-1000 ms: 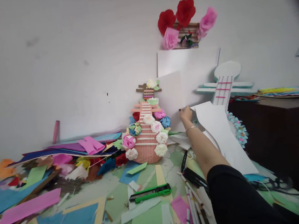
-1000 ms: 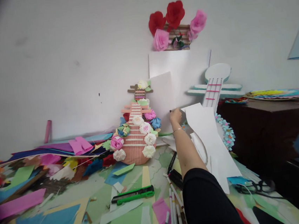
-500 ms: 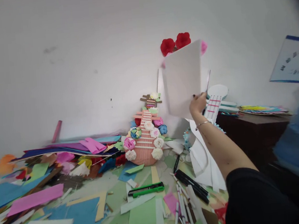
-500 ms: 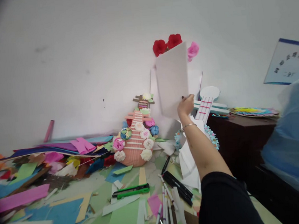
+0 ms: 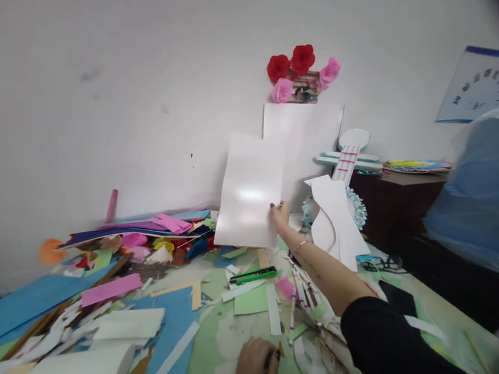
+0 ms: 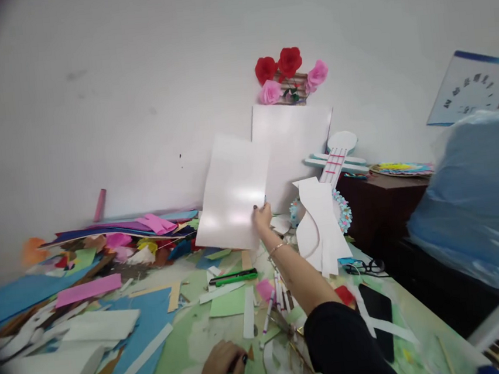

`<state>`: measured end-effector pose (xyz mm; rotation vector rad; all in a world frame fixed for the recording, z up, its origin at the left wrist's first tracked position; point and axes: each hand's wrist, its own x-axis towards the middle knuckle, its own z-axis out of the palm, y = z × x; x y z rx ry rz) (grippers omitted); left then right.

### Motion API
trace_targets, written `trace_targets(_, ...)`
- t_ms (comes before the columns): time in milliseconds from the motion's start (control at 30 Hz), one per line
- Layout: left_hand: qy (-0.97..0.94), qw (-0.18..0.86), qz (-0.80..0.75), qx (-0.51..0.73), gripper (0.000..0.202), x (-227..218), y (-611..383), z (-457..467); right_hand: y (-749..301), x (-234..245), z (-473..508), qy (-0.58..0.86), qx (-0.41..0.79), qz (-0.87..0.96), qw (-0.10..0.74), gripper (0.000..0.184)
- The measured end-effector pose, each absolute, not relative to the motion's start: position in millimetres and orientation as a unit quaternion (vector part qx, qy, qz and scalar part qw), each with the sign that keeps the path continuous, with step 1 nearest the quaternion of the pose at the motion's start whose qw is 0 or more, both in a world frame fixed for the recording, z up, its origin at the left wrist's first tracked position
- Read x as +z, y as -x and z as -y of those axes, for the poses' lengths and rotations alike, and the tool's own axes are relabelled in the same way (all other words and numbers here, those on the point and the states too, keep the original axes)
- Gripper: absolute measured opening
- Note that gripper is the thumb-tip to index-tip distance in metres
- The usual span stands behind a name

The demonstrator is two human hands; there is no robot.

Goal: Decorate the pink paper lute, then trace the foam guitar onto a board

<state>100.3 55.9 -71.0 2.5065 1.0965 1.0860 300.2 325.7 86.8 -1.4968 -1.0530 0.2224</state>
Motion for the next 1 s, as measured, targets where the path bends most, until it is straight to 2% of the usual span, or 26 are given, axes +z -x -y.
trace_targets(167, -0.847, 0.135, -0.374, 0.353, 0.017, -64, -100, -52, -275, 47, -320, 0.674, 0.109, 0.431, 0.590, 0.033)
trace_targets(533, -0.833, 0.153, -0.407, 0.343, 0.019, -58, -105, -48, -268, 37, -336, 0.689, 0.073, 0.430, 0.579, 0.034)
trace_targets(833, -0.828, 0.154, -0.416, 0.343, 0.020, -51, -105, -46, -265, 40, -332, 0.695, 0.067, 0.421, 0.579, 0.033)
trace_targets(1000, -0.843, 0.146, -0.384, 0.348, 0.020, -60, -101, -52, -294, 77, -326, 0.690, 0.038, 0.400, 0.602, 0.032)
